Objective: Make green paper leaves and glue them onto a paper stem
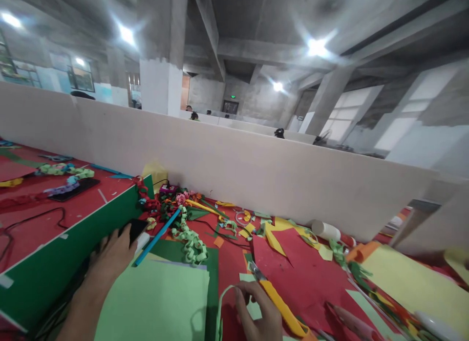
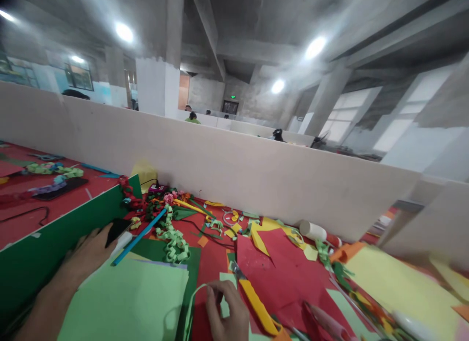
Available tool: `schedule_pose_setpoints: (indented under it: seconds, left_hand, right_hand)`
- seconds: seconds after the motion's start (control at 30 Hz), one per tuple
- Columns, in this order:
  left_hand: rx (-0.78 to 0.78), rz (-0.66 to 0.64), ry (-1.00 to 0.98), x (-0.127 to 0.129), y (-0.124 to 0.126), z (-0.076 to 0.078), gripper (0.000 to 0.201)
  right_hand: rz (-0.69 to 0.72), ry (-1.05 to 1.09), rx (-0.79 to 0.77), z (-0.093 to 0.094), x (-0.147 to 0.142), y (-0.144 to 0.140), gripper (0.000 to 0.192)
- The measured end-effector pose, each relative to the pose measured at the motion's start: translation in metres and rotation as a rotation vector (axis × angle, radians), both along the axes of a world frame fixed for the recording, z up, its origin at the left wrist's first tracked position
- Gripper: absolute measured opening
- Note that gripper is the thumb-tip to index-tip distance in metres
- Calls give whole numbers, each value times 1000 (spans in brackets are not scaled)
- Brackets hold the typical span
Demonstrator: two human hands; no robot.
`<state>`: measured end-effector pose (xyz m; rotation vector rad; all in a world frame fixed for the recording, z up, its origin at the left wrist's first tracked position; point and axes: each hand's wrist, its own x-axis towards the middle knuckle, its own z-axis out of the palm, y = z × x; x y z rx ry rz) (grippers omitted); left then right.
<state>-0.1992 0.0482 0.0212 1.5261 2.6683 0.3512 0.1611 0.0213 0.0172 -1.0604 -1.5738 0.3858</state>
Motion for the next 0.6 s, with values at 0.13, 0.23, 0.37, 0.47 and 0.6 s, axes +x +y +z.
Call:
schedule_pose_setpoints:
  seconds: [0.13,0.23,0.37,0.47,0.6]
  left_hand:
    - [-19,-4,8,-4,0,2,54]
    - [-36,-14,18,-1,-1,1,52]
    - [-31,-20,59,10,-5,-4,51]
    - [-16,-10,89,18,-7,-7,49]
    - [-6,-31,103,22,-7,-3,48]
  right_hand:
    - [35,4,-23,-5,-1,0,27]
    - [34,25,0,-7,-3,0,29]
    - [22,23,21,-8,-3,1,29]
    - [77,-38,0,-7,2,3,26]
    - [101,-67,13,-8,4,3,23]
